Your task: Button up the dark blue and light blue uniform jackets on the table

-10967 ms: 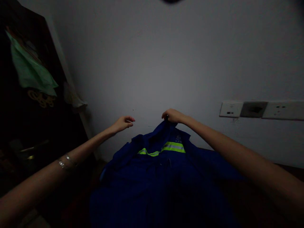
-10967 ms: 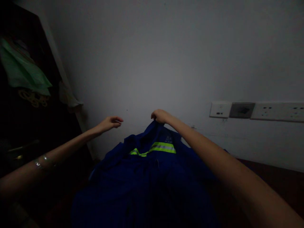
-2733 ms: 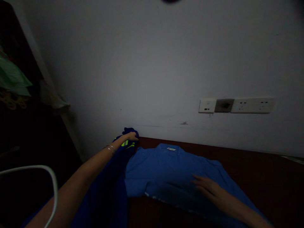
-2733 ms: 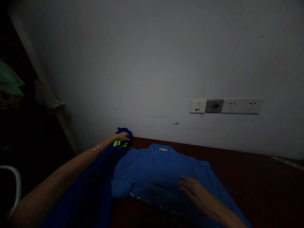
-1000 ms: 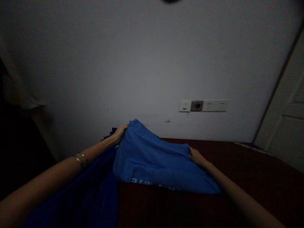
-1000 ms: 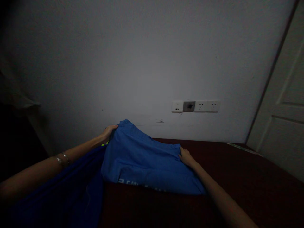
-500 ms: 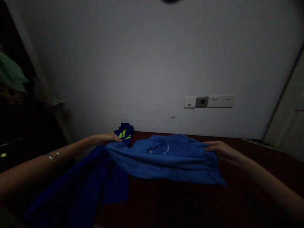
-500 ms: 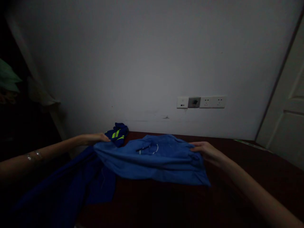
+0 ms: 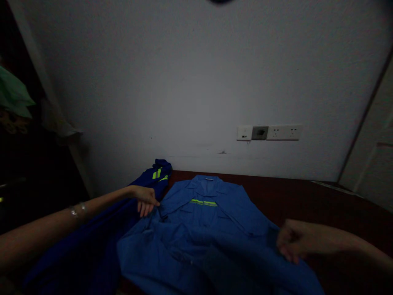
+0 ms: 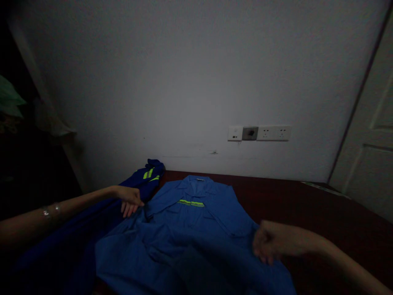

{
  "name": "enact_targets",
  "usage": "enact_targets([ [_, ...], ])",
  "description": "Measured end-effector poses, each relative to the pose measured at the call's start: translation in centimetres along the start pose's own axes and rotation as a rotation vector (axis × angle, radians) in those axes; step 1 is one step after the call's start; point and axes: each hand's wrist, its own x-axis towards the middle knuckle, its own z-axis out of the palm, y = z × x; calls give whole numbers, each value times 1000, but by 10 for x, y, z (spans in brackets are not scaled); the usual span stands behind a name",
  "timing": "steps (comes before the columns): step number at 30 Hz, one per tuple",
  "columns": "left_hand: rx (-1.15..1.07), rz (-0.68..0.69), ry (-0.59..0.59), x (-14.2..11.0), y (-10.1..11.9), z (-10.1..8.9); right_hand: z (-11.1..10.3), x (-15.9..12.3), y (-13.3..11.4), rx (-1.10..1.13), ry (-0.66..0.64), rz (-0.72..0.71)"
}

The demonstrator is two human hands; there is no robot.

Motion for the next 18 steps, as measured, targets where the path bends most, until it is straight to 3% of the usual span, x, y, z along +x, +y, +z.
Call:
enact_targets([
  [2,-32,66,254,22,3,-14,-20,34,2,-2,95,-32],
  [4,-47,92,456,50,6,-23,-35,77,14,-147,371,12],
  [7,39,64,637,93,7,-27,-43,140,37,-302,600,108],
  [12,230,-48,830,141,5,-23,-44,204,58,-394,698,218],
  [18,179,-75,924,151,13,-25,-53,230,59,-199,702,250],
])
